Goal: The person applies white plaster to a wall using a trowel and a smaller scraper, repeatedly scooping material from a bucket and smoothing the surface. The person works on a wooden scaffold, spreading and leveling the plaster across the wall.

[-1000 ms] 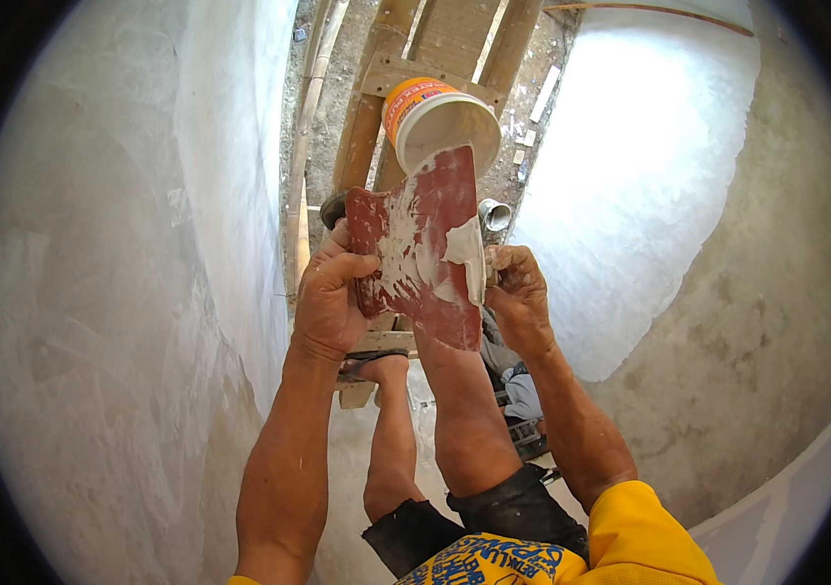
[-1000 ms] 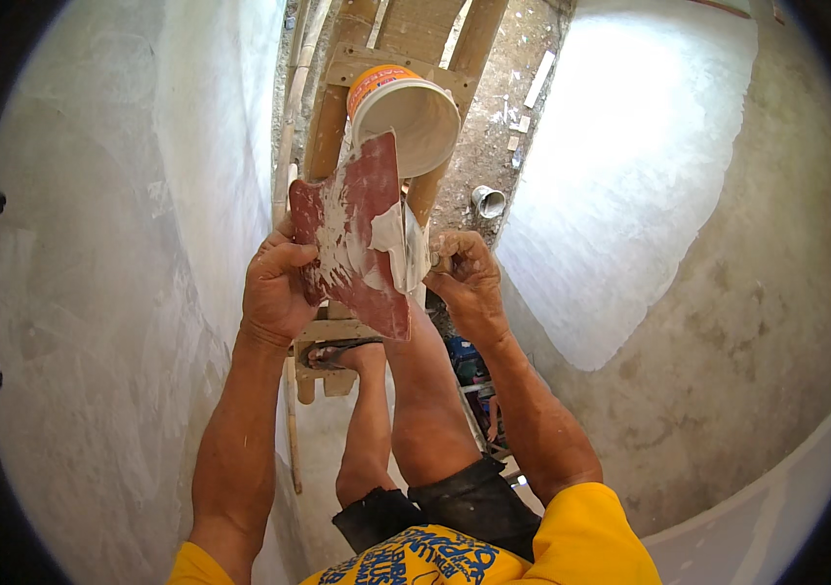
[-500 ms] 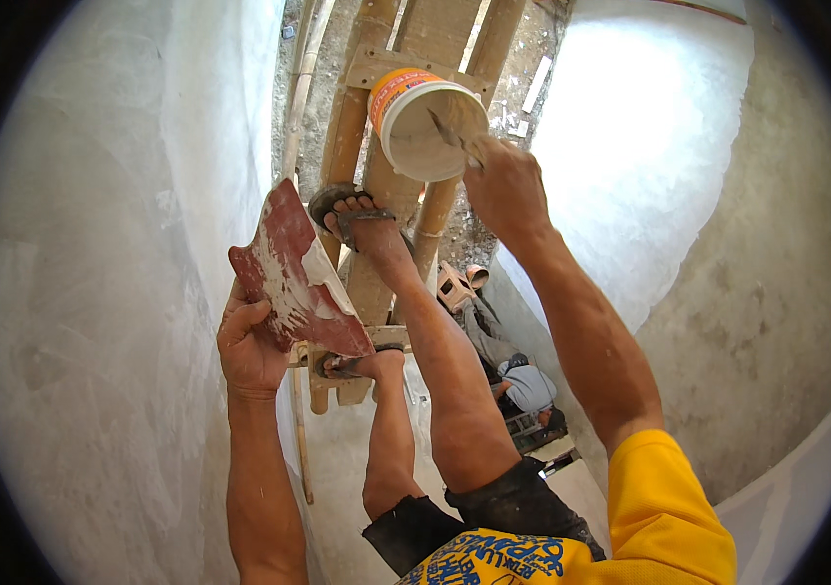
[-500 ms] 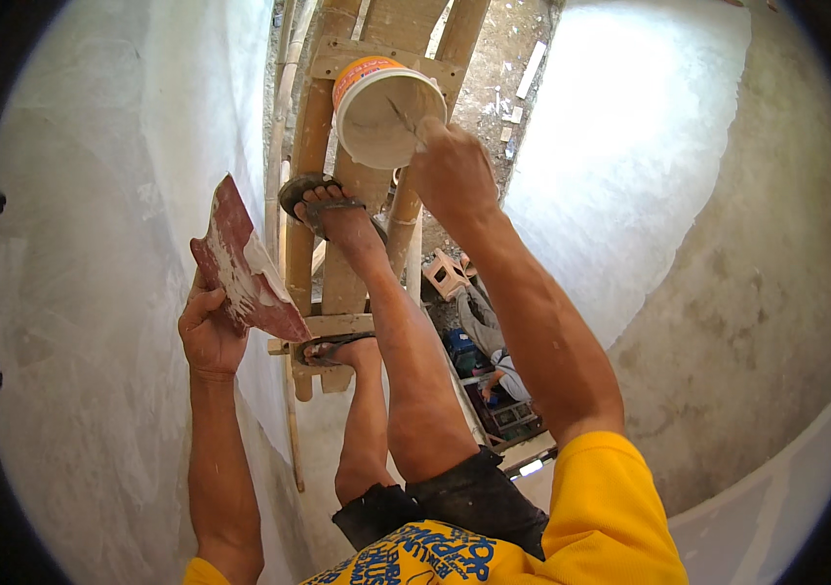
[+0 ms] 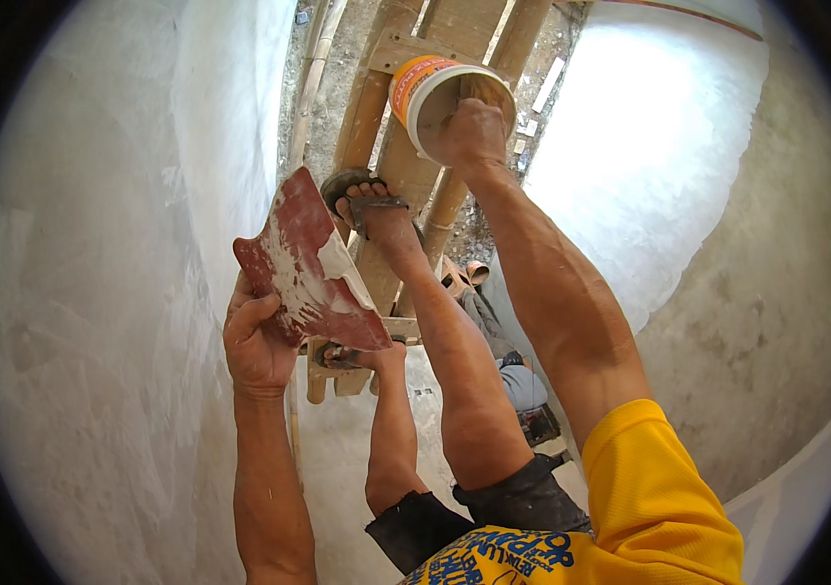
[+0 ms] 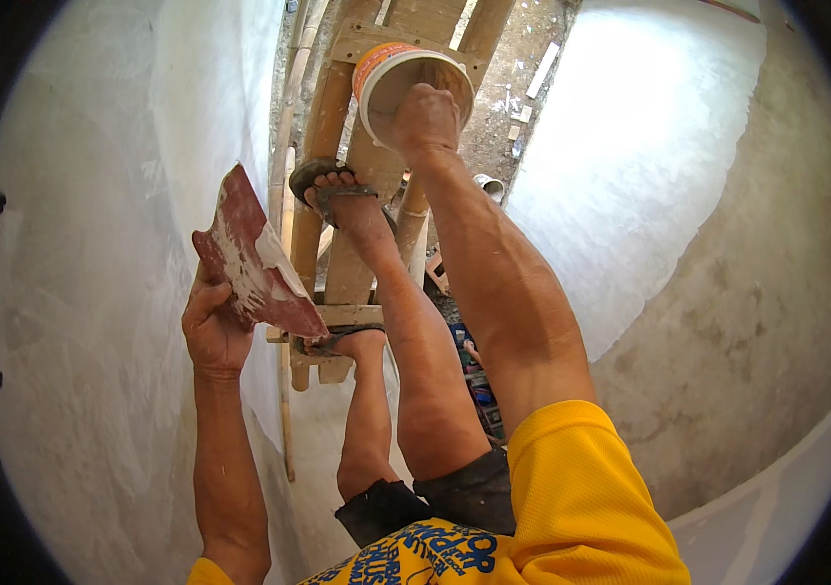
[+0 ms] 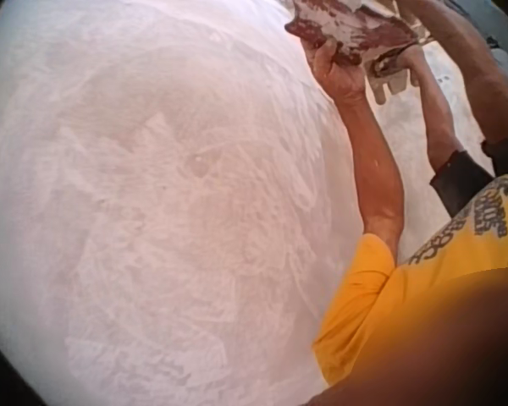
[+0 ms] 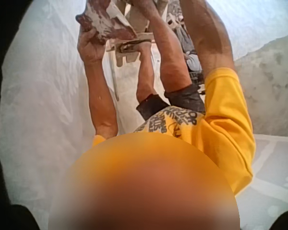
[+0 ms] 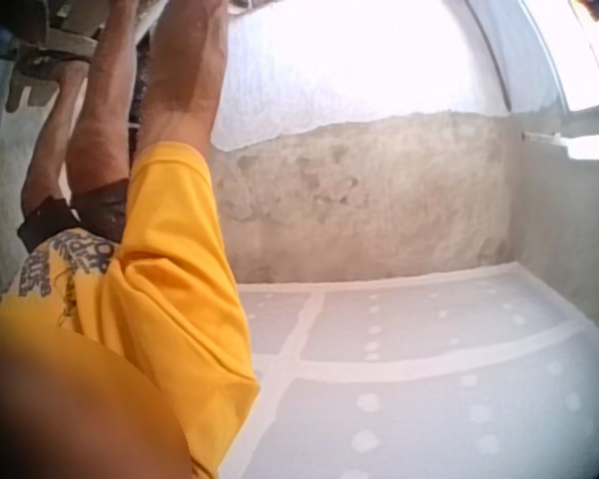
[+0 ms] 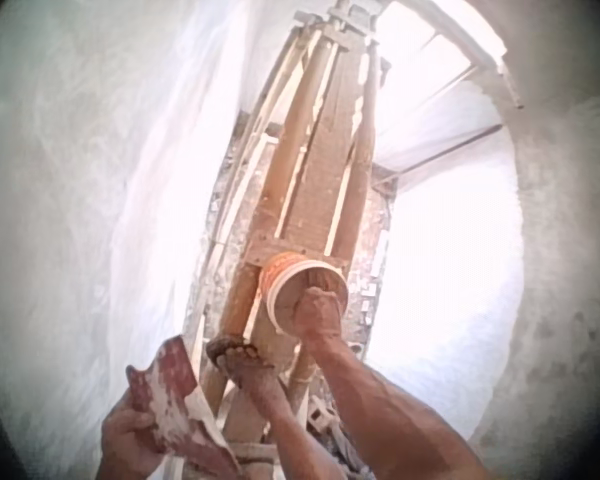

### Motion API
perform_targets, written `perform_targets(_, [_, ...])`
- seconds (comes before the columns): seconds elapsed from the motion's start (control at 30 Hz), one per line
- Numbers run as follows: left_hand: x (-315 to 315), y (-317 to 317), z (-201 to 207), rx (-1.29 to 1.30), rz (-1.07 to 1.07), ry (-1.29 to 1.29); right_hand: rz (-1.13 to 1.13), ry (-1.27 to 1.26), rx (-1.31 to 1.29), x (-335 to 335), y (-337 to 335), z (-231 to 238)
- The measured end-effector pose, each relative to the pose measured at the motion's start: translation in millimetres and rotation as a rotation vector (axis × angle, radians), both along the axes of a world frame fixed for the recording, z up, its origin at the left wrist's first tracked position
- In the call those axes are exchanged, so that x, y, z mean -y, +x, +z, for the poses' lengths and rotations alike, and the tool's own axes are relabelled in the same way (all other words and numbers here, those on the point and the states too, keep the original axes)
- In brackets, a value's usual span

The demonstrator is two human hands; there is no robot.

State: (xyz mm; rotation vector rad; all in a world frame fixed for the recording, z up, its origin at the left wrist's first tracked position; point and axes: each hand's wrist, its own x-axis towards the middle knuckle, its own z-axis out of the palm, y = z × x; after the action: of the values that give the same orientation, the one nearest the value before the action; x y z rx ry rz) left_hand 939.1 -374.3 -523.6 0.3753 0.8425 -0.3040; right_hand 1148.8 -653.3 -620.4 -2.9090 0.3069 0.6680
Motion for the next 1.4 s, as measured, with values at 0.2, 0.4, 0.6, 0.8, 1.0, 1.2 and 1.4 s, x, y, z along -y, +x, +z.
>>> perform_targets(0.2, [-2, -11, -4, -0.032, -0.001, 0.033, 0.052, 0.093, 0.148, -3, -10, -8])
perform_targets(0.4, [1, -14, -7, -0.048, -0.009, 0.031, 0.09, 0.193, 0.187, -9, -27, -19])
perform_targets(0.6, [-3, -11, -5, -0.026, -0.038, 0.041, 0.192, 0.294, 0.301, 1, -38, -19])
perform_targets(0.8, [-13, -4, -13, 0.008, -0.041, 0.076, -0.508, 0.635, 0.0, 42, -49, 51])
perform_targets(1.0, [4, 19, -41, -0.004, -0.063, 0.059, -0.842, 0.791, -0.083, 71, -84, 122])
perform_targets(1.2, [29, 29, -61, 0.005, -0.082, -0.005, -0.866, 1.018, -0.093, 76, -134, 163])
perform_targets(1.4, [22, 22, -78, 0.047, -0.129, -0.083, -0.684, 1.14, -0.116, 40, -174, 165])
